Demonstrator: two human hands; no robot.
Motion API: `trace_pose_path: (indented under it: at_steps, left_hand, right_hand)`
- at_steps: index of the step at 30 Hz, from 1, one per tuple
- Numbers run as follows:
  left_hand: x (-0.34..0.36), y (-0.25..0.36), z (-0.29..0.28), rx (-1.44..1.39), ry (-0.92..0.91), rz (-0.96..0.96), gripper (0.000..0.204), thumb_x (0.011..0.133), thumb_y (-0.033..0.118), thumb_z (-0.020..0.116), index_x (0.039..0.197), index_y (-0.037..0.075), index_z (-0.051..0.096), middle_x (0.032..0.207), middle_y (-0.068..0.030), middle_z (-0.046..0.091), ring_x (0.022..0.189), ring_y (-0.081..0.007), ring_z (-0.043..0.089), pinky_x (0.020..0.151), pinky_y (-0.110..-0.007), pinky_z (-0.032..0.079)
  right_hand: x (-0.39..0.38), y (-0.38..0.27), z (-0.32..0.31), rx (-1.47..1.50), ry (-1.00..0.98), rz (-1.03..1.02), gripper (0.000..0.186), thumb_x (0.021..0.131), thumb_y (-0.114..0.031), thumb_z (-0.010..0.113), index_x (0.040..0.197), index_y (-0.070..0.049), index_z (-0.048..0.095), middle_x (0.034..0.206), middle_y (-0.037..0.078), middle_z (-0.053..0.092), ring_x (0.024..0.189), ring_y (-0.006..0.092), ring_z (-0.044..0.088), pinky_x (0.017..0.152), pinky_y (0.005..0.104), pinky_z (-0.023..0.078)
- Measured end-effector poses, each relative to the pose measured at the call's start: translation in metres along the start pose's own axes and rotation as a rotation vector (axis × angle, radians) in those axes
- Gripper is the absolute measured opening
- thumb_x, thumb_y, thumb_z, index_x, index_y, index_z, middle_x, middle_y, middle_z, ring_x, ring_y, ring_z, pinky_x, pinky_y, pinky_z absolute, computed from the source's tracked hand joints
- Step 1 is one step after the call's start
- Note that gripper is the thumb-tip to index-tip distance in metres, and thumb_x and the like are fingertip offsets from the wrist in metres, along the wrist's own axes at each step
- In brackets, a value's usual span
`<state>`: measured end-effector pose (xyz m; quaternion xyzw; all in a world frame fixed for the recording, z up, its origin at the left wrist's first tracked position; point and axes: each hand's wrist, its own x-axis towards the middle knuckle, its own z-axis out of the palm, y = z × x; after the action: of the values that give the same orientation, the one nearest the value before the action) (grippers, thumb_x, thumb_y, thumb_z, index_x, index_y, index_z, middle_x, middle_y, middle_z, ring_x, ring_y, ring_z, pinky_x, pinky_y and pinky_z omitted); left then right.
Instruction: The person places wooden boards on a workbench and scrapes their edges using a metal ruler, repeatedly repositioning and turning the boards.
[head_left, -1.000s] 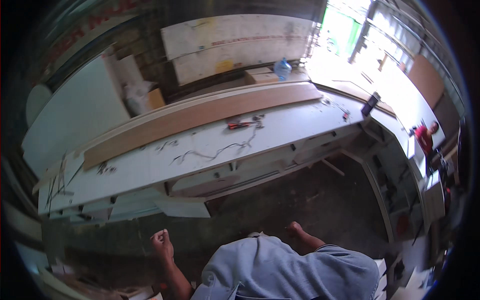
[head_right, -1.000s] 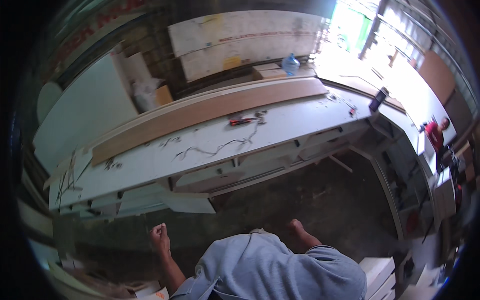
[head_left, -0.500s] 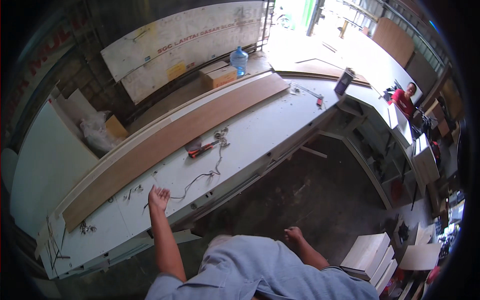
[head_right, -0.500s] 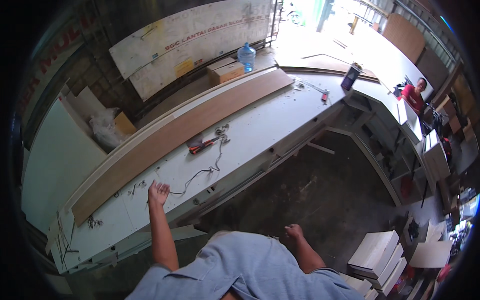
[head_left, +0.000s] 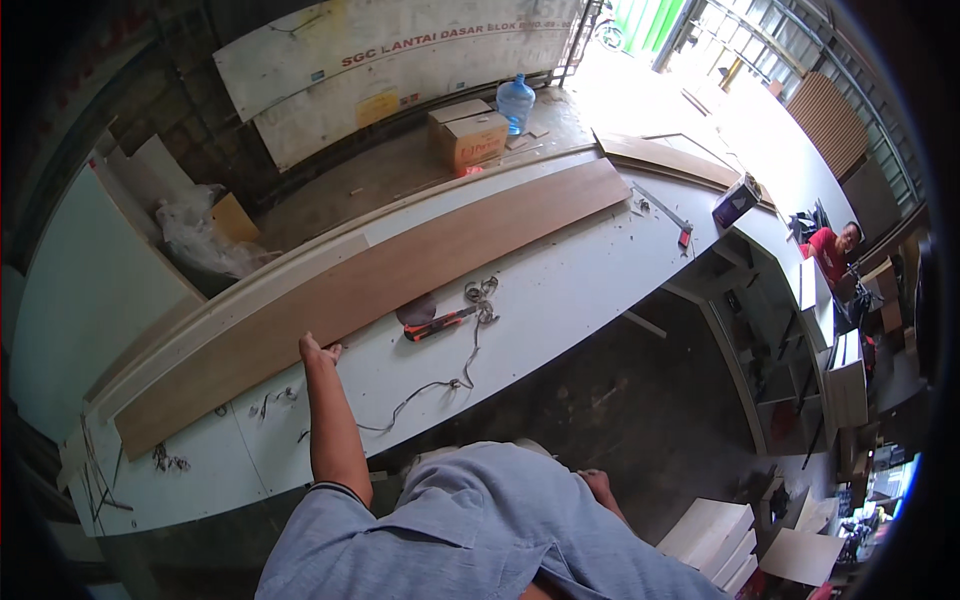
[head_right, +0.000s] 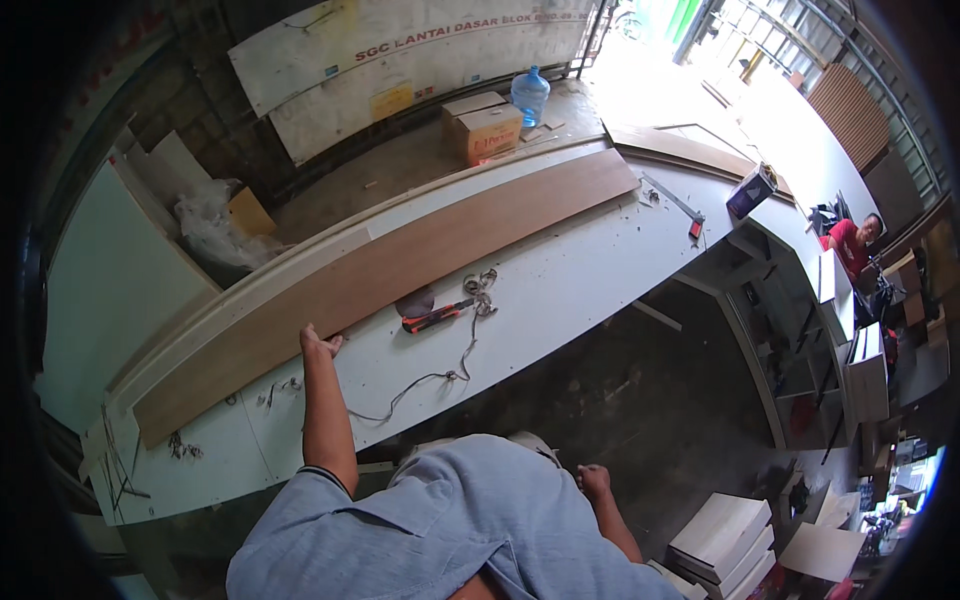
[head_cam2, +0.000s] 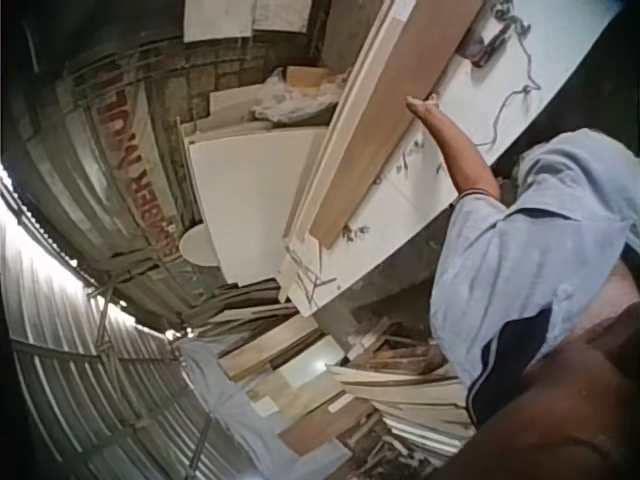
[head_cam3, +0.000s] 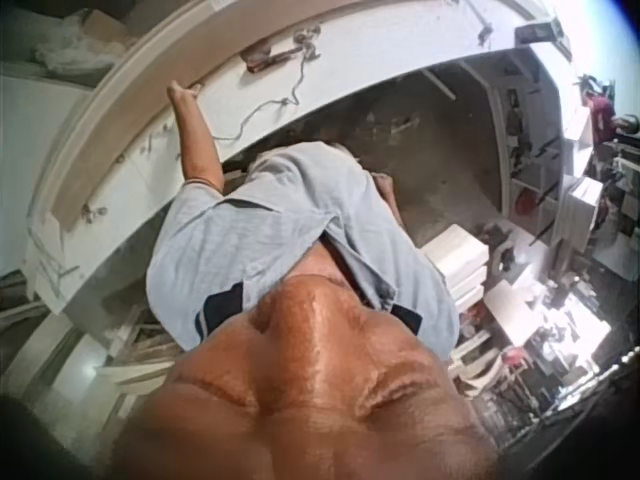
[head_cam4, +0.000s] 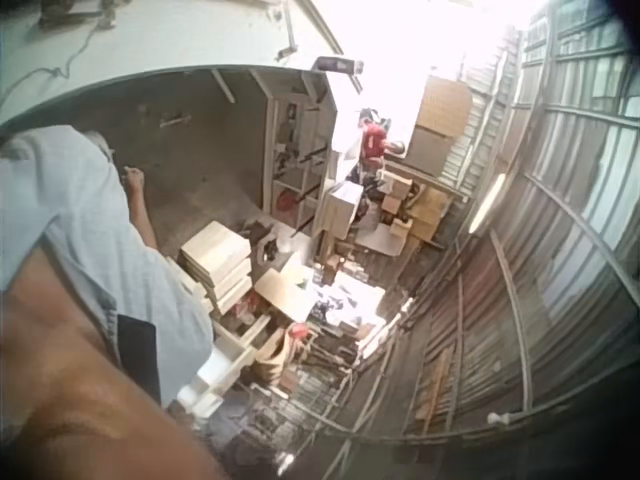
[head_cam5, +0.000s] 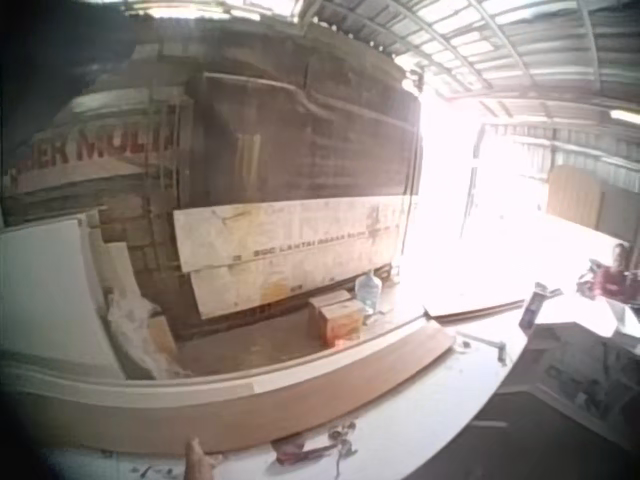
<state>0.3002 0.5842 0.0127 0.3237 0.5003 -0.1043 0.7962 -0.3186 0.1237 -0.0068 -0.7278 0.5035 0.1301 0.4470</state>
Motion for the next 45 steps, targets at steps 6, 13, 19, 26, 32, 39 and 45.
trace_pose_path:
  at_steps: [6, 13, 19, 26, 32, 39, 45]
  left_hand:
    - [0.018, -0.011, 0.005, -0.03, 0.11, -0.052, 0.051, 0.099, 0.055, 0.054, 0.132, 0.017, 0.056, 0.125, -0.0071, 0.062, 0.114, -0.0245, 0.058, 0.089, -0.044, 0.049]
    - [0.001, -0.006, -0.004, 0.051, 0.214, 0.137, 0.039, 0.097, 0.049, 0.065, 0.123, 0.02, 0.061, 0.109, -0.001, 0.066, 0.095, -0.0217, 0.063, 0.075, -0.037, 0.05]
    - [-0.017, 0.015, -0.012, -0.07, -0.079, 0.238, 0.039, 0.099, 0.035, 0.065, 0.13, 0.013, 0.056, 0.122, -0.0103, 0.061, 0.101, -0.03, 0.066, 0.078, -0.044, 0.059]
    - [-0.043, 0.033, 0.017, -0.179, 0.067, 0.42, 0.042, 0.101, 0.02, 0.059, 0.138, 0.003, 0.049, 0.132, -0.0191, 0.055, 0.117, -0.0403, 0.06, 0.094, -0.057, 0.06]
    - [-0.06, 0.013, 0.04, -0.159, 0.073, 0.48, 0.043, 0.1, 0.01, 0.057, 0.14, 0.0, 0.046, 0.138, -0.0236, 0.05, 0.126, -0.0421, 0.055, 0.102, -0.059, 0.056]
    - [-0.069, 0.008, 0.025, -0.143, 0.049, 0.496, 0.045, 0.099, 0.008, 0.059, 0.141, 0.0, 0.046, 0.14, -0.0235, 0.049, 0.127, -0.0423, 0.053, 0.103, -0.057, 0.056]
    - [-0.118, 0.029, 0.005, -0.122, 0.02, 0.556, 0.046, 0.097, 0.009, 0.061, 0.14, 0.0, 0.047, 0.131, -0.0215, 0.055, 0.117, -0.0379, 0.06, 0.092, -0.055, 0.061]
  right_hand:
    - [0.04, -0.166, -0.022, -0.165, 0.259, -0.385, 0.03, 0.091, -0.031, 0.067, 0.089, -0.001, 0.072, 0.084, 0.02, 0.07, 0.079, 0.0346, 0.069, 0.073, 0.0462, 0.053]
    - [0.089, -0.356, 0.003, -0.373, 0.012, -1.127, 0.025, 0.09, -0.022, 0.074, 0.11, -0.008, 0.068, 0.103, 0.014, 0.068, 0.096, 0.0345, 0.067, 0.08, 0.0412, 0.055]
    - [0.103, -0.382, 0.08, -0.587, -0.467, -1.557, 0.05, 0.094, -0.033, 0.065, 0.137, -0.007, 0.06, 0.146, 0.016, 0.054, 0.137, 0.0357, 0.047, 0.117, 0.0483, 0.035]
    - [0.132, -0.343, 0.048, -0.696, -0.61, -1.624, 0.042, 0.086, -0.026, 0.065, 0.124, -0.01, 0.066, 0.142, 0.016, 0.054, 0.138, 0.031, 0.046, 0.118, 0.0497, 0.032]
    - [0.168, -0.188, -0.147, -0.776, -0.228, -1.111, 0.043, 0.074, -0.015, 0.069, 0.116, -0.009, 0.066, 0.116, 0.015, 0.06, 0.117, 0.0365, 0.056, 0.101, 0.0486, 0.046]
    - [0.191, 0.012, -0.289, -1.232, -0.207, -0.242, 0.024, 0.08, -0.025, 0.069, 0.1, -0.012, 0.075, 0.11, 0.02, 0.07, 0.11, 0.0362, 0.066, 0.089, 0.0494, 0.053]
    - [0.206, -0.13, -0.202, -0.611, -0.147, -0.355, 0.039, 0.086, -0.04, 0.075, 0.105, -0.006, 0.075, 0.098, 0.019, 0.074, 0.093, 0.0386, 0.07, 0.082, 0.0474, 0.056]
